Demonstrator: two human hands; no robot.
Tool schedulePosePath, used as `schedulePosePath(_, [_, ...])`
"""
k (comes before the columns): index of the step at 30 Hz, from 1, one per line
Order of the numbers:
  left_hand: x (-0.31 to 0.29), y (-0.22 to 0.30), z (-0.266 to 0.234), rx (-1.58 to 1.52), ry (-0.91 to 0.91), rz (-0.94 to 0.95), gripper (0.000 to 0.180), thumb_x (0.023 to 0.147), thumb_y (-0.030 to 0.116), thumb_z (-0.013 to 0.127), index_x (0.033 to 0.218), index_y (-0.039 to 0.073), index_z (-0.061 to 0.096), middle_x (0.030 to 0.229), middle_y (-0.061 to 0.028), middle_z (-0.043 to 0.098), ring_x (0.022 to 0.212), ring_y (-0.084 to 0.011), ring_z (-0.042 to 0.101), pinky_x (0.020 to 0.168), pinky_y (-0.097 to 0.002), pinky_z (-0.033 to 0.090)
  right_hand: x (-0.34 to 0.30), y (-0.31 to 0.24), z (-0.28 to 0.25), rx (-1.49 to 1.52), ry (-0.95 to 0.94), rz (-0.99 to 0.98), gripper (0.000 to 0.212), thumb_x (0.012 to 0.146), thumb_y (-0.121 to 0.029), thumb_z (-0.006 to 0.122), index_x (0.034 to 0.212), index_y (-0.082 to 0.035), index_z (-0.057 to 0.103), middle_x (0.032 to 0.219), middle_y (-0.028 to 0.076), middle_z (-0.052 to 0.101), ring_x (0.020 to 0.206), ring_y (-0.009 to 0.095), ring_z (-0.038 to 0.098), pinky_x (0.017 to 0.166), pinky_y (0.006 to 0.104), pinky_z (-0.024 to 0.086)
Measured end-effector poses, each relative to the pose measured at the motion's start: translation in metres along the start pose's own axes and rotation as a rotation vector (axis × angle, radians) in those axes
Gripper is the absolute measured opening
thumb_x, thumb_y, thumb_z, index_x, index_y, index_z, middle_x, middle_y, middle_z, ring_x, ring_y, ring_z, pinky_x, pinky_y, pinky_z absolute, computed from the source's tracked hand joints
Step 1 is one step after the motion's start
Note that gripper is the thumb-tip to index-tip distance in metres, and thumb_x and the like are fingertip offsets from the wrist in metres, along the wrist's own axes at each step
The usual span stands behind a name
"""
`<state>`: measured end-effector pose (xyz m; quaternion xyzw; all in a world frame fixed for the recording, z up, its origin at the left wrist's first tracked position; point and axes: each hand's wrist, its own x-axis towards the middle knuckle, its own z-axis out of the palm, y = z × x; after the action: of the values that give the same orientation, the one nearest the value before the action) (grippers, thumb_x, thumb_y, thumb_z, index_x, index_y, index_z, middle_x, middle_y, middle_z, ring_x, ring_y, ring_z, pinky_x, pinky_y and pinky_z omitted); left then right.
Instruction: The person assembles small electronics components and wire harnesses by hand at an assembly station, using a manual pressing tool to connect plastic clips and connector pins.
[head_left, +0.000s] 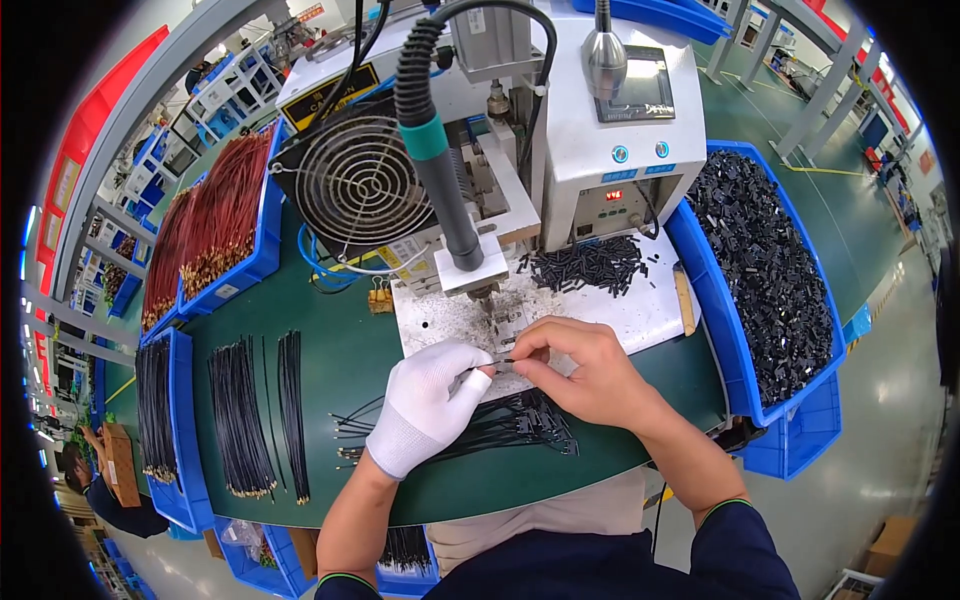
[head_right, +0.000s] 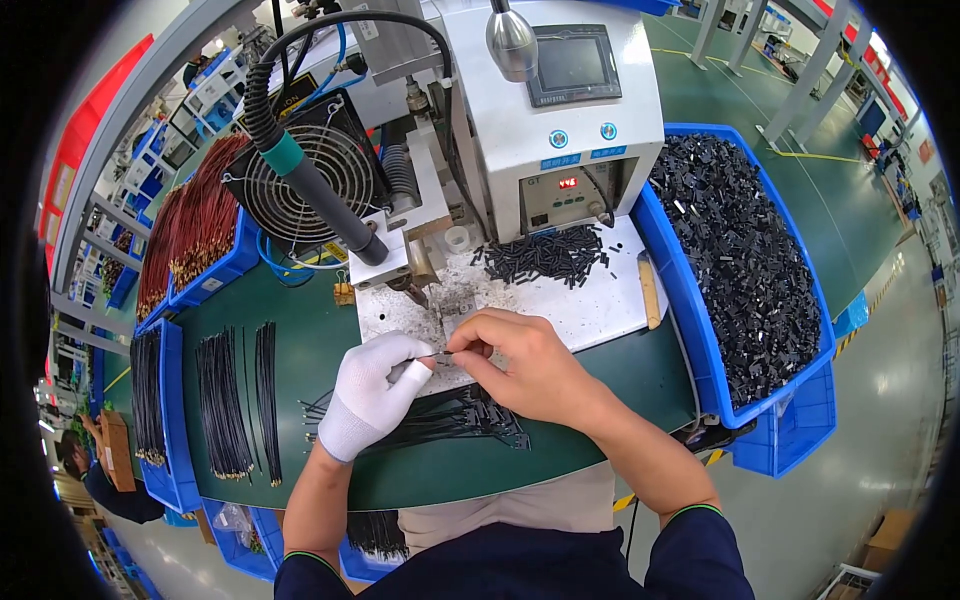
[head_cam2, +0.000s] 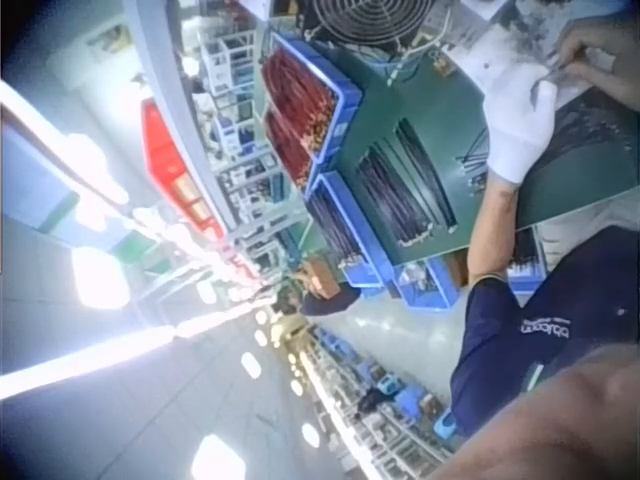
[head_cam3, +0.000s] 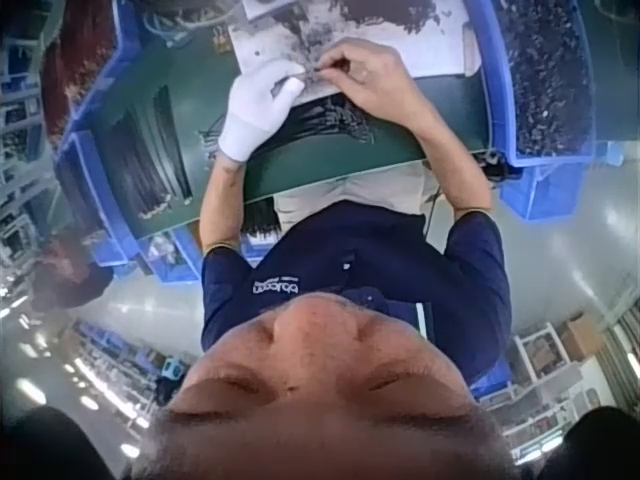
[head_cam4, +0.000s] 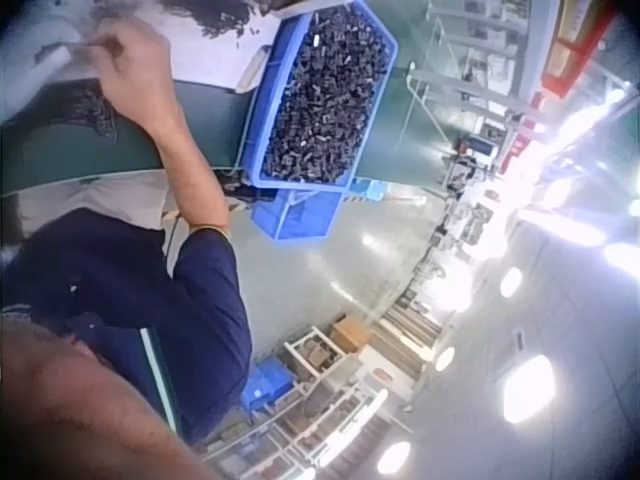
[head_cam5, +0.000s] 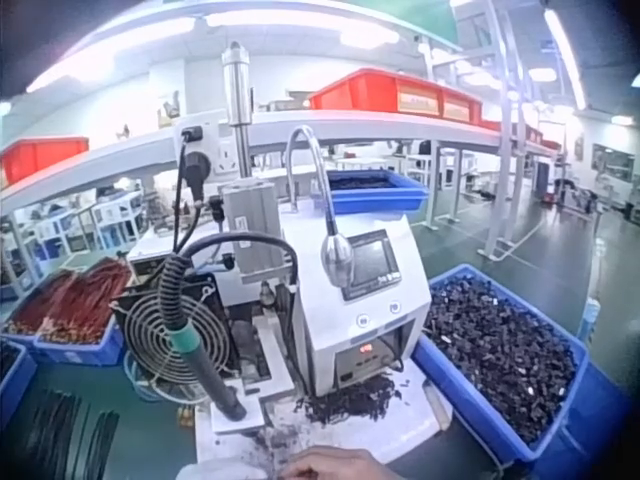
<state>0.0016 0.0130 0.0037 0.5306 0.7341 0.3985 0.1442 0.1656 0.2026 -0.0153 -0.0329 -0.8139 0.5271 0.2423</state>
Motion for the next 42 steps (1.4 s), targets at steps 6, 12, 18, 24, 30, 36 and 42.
schedulePosePath(6, [0.000, -0.001, 0.002, 0.016, -0.006, 0.019, 0.011, 0.100, 0.009, 0.080, 0.107, 0.001, 0.080, 0.087, -0.0129, 0.071, 0.065, -0.0230, 0.066, 0.064, -0.0360, 0.052, -0.001, 0.002, -0.001, -0.027, -0.006, 0.002, 0.013, 0.099, 0.002, 0.081, 0.111, 0.001, 0.076, 0.101, 0.013, 0.080, 0.086, 0.025, 0.079, 0.080, 0.0362, 0.063])
schedulePosePath(12, [-0.001, -0.002, 0.004, 0.028, -0.006, 0.025, 0.010, 0.099, 0.008, 0.080, 0.107, 0.002, 0.080, 0.088, -0.0133, 0.072, 0.066, -0.0246, 0.068, 0.065, -0.0363, 0.053, -0.001, 0.000, 0.000, -0.031, -0.014, 0.003, 0.013, 0.099, 0.003, 0.081, 0.111, 0.001, 0.075, 0.101, 0.013, 0.079, 0.086, 0.025, 0.079, 0.080, 0.0368, 0.063])
schedulePosePath(18, [0.000, -0.002, 0.003, 0.032, -0.015, 0.016, 0.009, 0.099, 0.008, 0.080, 0.106, 0.002, 0.080, 0.090, -0.0134, 0.073, 0.068, -0.0255, 0.070, 0.066, -0.0366, 0.055, 0.000, -0.003, -0.003, -0.044, -0.018, 0.002, 0.014, 0.099, 0.002, 0.081, 0.112, 0.002, 0.075, 0.101, 0.013, 0.079, 0.087, 0.026, 0.080, 0.080, 0.0373, 0.064])
schedulePosePath(24, [-0.001, -0.003, 0.005, 0.059, -0.012, 0.034, 0.009, 0.099, 0.009, 0.080, 0.106, 0.003, 0.080, 0.091, -0.0134, 0.074, 0.071, -0.0281, 0.071, 0.067, -0.0385, 0.056, -0.001, -0.002, -0.002, -0.054, -0.033, 0.005, 0.014, 0.100, 0.002, 0.081, 0.112, 0.001, 0.075, 0.102, 0.013, 0.079, 0.089, 0.026, 0.080, 0.081, 0.0372, 0.064])
schedulePosePath(30, [-0.001, -0.002, 0.006, 0.122, -0.014, 0.057, 0.009, 0.098, 0.010, 0.079, 0.104, 0.004, 0.080, 0.092, -0.0140, 0.074, 0.078, -0.0343, 0.073, 0.071, -0.0434, 0.058, -0.002, -0.001, 0.000, -0.070, 0.000, -0.029, 0.018, 0.099, 0.002, 0.081, 0.116, 0.001, 0.074, 0.105, 0.014, 0.078, 0.089, 0.026, 0.079, 0.081, 0.0374, 0.065])
schedulePosePath(36, [0.000, 0.000, 0.006, 0.139, -0.019, 0.071, 0.010, 0.099, 0.012, 0.079, 0.106, 0.005, 0.079, 0.095, -0.0142, 0.076, 0.085, -0.0376, 0.074, 0.076, -0.0467, 0.059, -0.002, -0.003, -0.001, -0.085, 0.011, -0.019, 0.019, 0.098, 0.001, 0.084, 0.115, 0.001, 0.077, 0.102, 0.012, 0.080, 0.088, 0.022, 0.078, 0.082, 0.0353, 0.063])
schedulePosePath(42, [-0.001, 0.001, 0.011, 0.086, 0.000, 0.070, 0.024, 0.103, 0.021, 0.081, 0.120, 0.005, 0.081, 0.096, -0.0191, 0.077, 0.086, -0.0424, 0.075, 0.079, -0.0493, 0.059, -0.005, -0.004, 0.002, -0.045, -0.002, -0.001, 0.021, 0.101, -0.005, 0.085, 0.120, 0.000, 0.077, 0.103, 0.014, 0.079, 0.088, 0.025, 0.077, 0.081, 0.0381, 0.062])
